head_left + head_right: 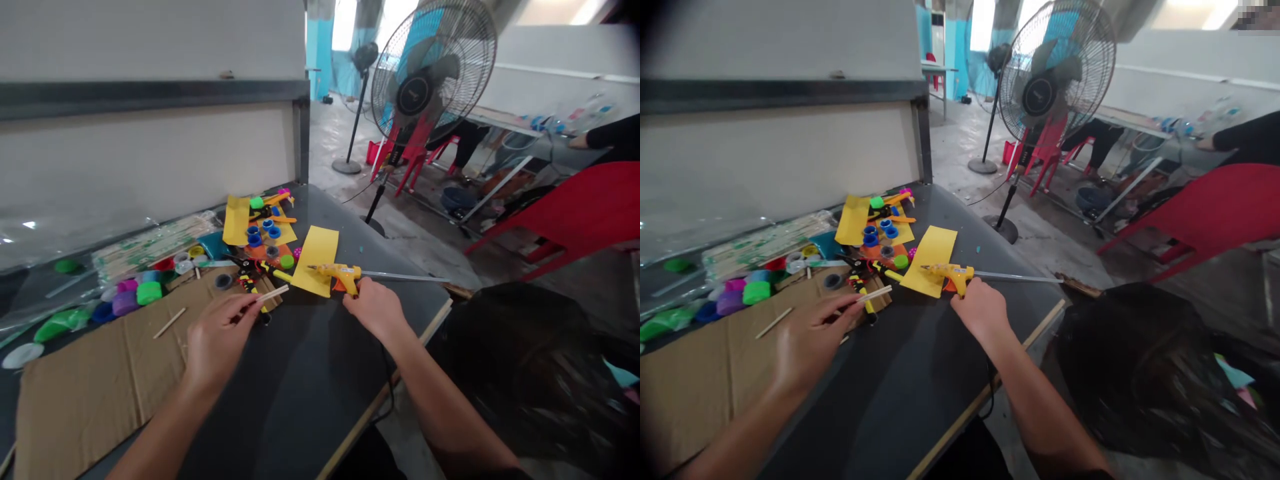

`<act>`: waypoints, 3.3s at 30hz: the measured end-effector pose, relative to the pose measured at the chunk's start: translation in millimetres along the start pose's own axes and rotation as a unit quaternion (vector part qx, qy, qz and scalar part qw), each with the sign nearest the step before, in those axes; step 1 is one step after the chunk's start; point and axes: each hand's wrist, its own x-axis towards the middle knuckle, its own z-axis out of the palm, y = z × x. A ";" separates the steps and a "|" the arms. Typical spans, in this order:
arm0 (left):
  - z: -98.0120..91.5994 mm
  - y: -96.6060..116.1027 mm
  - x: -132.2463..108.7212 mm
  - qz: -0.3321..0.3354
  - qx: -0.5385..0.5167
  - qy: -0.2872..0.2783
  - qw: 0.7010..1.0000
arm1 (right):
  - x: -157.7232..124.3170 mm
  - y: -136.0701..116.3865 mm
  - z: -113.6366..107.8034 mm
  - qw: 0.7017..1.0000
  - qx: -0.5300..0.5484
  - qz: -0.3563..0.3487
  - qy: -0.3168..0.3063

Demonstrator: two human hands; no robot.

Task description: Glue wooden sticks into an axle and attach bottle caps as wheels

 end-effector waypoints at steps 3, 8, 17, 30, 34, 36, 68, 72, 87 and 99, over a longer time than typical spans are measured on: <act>10.2 0.8 4.0 -0.040 -0.025 0.003 0.999 | 4.4 8.4 -0.2 0.994 0.108 0.023 -0.018; 7.7 2.9 0.1 -0.112 -0.045 0.006 0.993 | 0.1 14.7 2.6 0.859 0.494 0.005 -0.131; -33.8 -21.1 -13.1 -0.174 0.011 0.055 0.983 | -15.4 -21.8 -21.1 0.623 0.712 -0.086 -0.312; -59.3 -68.8 -41.8 -0.206 -0.003 0.160 0.965 | -35.5 -141.0 9.2 0.768 0.528 -0.266 -0.247; -61.5 -79.0 -47.0 -0.185 0.026 0.163 0.969 | -41.6 -132.7 22.2 0.873 0.368 -0.297 -0.119; -61.2 -81.6 -48.6 -0.173 0.037 0.162 0.971 | -43.2 -131.2 24.9 0.884 0.336 -0.308 -0.101; -62.0 -78.3 -53.7 -0.093 0.058 0.171 0.979 | -39.2 -136.3 35.8 0.859 0.407 -0.235 -0.201; -61.9 -77.1 -53.1 -0.087 0.070 0.172 0.979 | -38.9 -134.3 37.7 0.870 0.388 -0.237 -0.191; -62.8 -74.9 -53.0 -0.096 0.052 0.172 0.979 | -40.0 -136.3 32.9 0.888 0.346 -0.251 -0.168; -62.0 -75.4 -52.7 -0.086 0.060 0.179 0.978 | -41.3 -136.7 33.4 0.891 0.336 -0.256 -0.164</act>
